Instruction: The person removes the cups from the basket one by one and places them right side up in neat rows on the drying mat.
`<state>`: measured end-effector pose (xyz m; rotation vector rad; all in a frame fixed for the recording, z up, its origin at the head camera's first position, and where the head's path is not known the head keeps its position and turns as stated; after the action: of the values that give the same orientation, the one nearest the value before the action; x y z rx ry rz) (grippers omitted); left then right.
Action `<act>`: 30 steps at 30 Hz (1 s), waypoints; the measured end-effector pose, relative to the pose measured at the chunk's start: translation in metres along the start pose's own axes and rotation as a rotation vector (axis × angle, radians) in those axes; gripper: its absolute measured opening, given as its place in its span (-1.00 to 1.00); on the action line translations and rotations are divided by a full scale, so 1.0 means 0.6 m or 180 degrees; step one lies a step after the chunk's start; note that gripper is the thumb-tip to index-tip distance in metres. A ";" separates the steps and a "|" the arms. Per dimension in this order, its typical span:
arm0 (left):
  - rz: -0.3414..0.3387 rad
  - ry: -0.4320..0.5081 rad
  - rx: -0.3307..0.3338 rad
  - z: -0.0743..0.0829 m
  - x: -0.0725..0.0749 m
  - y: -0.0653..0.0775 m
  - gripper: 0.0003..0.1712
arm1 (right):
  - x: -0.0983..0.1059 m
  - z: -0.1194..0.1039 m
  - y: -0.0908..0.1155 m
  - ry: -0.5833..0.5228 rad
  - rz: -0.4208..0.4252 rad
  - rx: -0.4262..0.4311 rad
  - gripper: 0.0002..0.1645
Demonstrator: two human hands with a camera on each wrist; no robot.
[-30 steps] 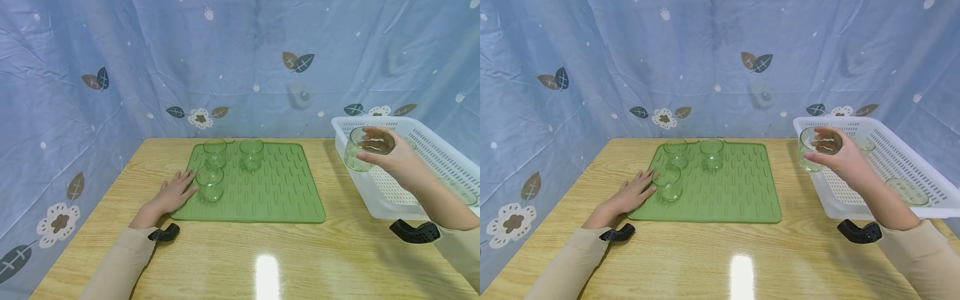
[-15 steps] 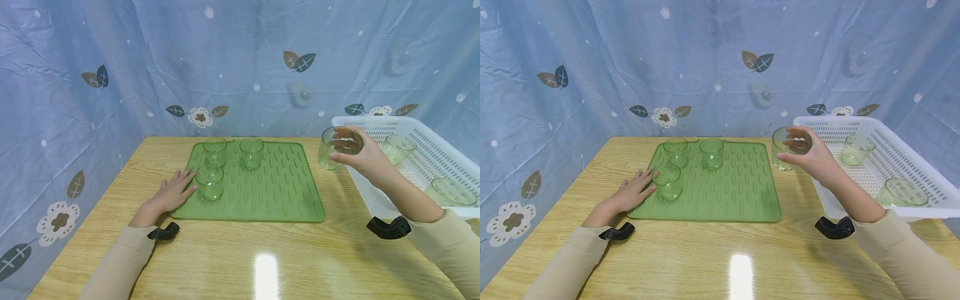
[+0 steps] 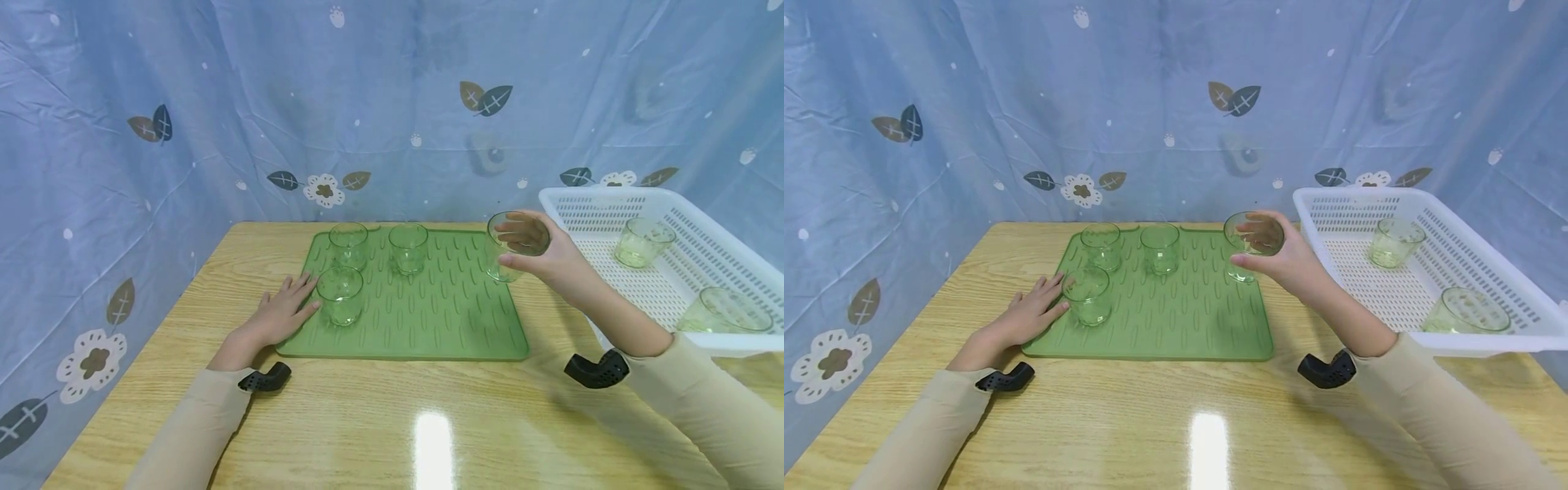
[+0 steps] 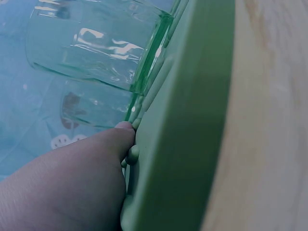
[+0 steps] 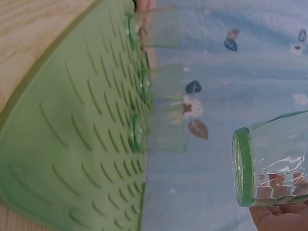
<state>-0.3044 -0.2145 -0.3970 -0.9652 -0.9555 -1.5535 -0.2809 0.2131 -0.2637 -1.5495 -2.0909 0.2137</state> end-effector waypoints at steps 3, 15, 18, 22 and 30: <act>0.0007 -0.0003 -0.0010 0.000 0.002 -0.001 -0.21 | -0.015 0.003 -0.007 -0.0080 -0.0005 0.0021 -0.24; -0.0009 -0.0015 -0.0020 0.004 0.004 -0.003 -0.20 | -0.074 0.017 -0.033 -0.0176 -0.0150 -0.0131 -0.17; -0.0010 -0.0016 -0.0018 0.004 0.006 -0.004 -0.21 | -0.087 0.023 -0.038 -0.0251 -0.0155 -0.0095 -0.18; -0.0016 -0.0002 -0.0014 0.002 0.005 -0.002 -0.21 | -0.106 0.035 -0.041 -0.0301 -0.0251 -0.0133 -0.13; -0.0003 -0.0002 -0.0028 0.003 0.001 0.001 -0.21 | -0.147 0.057 -0.042 -0.0440 -0.0461 -0.0126 0.02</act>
<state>-0.3035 -0.2132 -0.3957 -0.9716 -0.9503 -1.5596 -0.3008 0.1294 -0.3098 -1.4341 -2.3175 0.2340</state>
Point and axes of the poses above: each hand's wrist, its own y-axis away from the middle knuckle, its own x-axis out of the back of the hand, z = x × y, the point moved 6 cm from there along -y, towards the middle knuckle, and after that the axes turned 11 degrees about x, right-handed, at the moved point
